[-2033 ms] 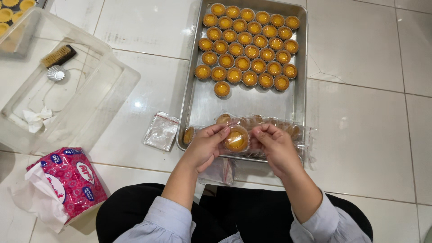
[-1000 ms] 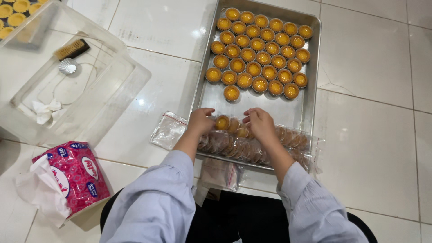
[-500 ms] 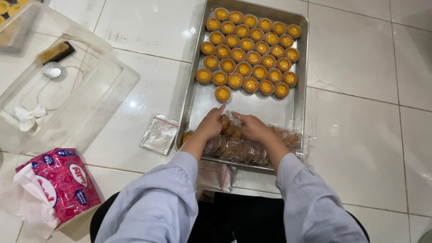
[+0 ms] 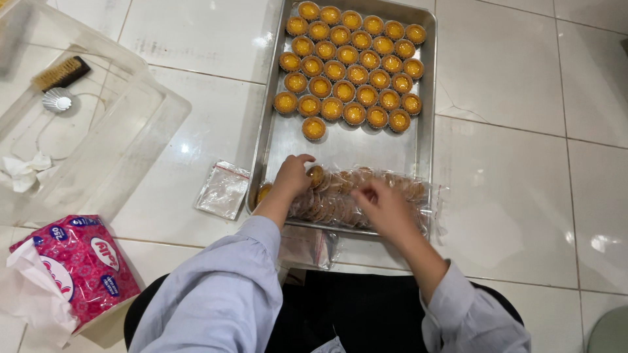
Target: The person sits on the floor and individually places small egg tarts from a metal tray into clear plastic bags. They seal each bag and set it aside, repeating the process for multiple tarts.
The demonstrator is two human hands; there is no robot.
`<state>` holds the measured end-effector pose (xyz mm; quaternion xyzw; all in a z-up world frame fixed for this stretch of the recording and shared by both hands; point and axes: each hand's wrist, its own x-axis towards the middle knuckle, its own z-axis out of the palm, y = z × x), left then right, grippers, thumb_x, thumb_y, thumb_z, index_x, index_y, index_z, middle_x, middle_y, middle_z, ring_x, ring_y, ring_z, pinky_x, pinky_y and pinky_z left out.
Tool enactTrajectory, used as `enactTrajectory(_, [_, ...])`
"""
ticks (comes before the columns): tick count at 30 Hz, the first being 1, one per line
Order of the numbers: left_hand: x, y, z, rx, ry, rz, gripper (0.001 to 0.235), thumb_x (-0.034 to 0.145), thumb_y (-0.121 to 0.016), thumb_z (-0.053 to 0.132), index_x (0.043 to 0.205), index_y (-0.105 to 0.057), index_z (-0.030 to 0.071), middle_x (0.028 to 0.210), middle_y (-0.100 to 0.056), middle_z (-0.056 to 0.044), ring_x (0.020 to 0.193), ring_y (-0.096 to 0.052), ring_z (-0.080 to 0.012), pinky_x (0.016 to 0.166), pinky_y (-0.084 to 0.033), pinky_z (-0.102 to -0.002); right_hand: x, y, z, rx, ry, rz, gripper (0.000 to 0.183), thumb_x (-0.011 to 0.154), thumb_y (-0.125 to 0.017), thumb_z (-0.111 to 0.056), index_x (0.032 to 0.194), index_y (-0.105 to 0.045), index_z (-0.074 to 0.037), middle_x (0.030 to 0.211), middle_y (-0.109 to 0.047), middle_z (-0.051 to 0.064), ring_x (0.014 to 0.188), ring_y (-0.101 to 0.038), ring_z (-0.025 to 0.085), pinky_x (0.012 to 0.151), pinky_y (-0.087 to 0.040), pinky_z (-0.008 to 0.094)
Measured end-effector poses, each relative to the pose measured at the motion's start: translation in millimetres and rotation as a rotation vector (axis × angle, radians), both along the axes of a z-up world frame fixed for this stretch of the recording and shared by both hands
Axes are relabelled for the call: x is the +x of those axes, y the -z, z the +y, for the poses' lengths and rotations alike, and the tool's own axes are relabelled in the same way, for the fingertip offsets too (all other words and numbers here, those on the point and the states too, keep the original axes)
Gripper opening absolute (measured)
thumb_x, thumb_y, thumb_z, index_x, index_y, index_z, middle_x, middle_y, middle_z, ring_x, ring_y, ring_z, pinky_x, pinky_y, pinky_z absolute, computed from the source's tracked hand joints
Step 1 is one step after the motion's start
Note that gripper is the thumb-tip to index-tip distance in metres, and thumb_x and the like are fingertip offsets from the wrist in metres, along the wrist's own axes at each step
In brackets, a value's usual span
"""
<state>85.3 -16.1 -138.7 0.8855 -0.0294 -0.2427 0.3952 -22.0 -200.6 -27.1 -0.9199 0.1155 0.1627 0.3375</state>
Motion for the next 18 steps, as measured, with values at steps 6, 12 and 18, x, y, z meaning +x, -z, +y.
enactTrajectory(6, [2,16,2,0.017,-0.045,0.048,0.037,0.082,-0.064,0.016,0.119,-0.067,0.015,0.107,-0.070,-0.011,0.109,-0.064,-0.0287,0.089,-0.051,-0.039,-59,35,44,-0.146,-0.346,0.168,0.026,0.083,-0.062,-0.033,0.101,-0.070,-0.016,0.086,-0.071,0.008,0.088,-0.068,0.031,0.074,-0.053,0.040])
enactTrajectory(12, [-20,-111,27,-0.259,-0.299,-0.121,0.030,0.088,-0.062,0.021,0.118,-0.066,0.017,0.113,-0.068,-0.011,0.106,-0.066,-0.0264,0.092,-0.051,-0.038,-60,74,69,-0.467,-0.678,-0.363,0.016,0.079,-0.068,-0.023,0.088,-0.073,-0.011,0.079,-0.069,0.010,0.077,-0.065,0.029,0.073,-0.048,0.038])
enactTrajectory(18, [-106,-177,61,-0.632,-0.692,-0.141,0.022,0.091,-0.060,0.012,0.110,-0.070,0.010,0.099,-0.070,-0.012,0.093,-0.064,-0.0178,0.086,-0.052,-0.031,-67,147,61,-0.456,-0.691,-0.401,0.011,0.076,-0.065,-0.024,0.072,-0.070,-0.015,0.070,-0.064,0.003,0.075,-0.057,0.022,0.070,-0.044,0.031])
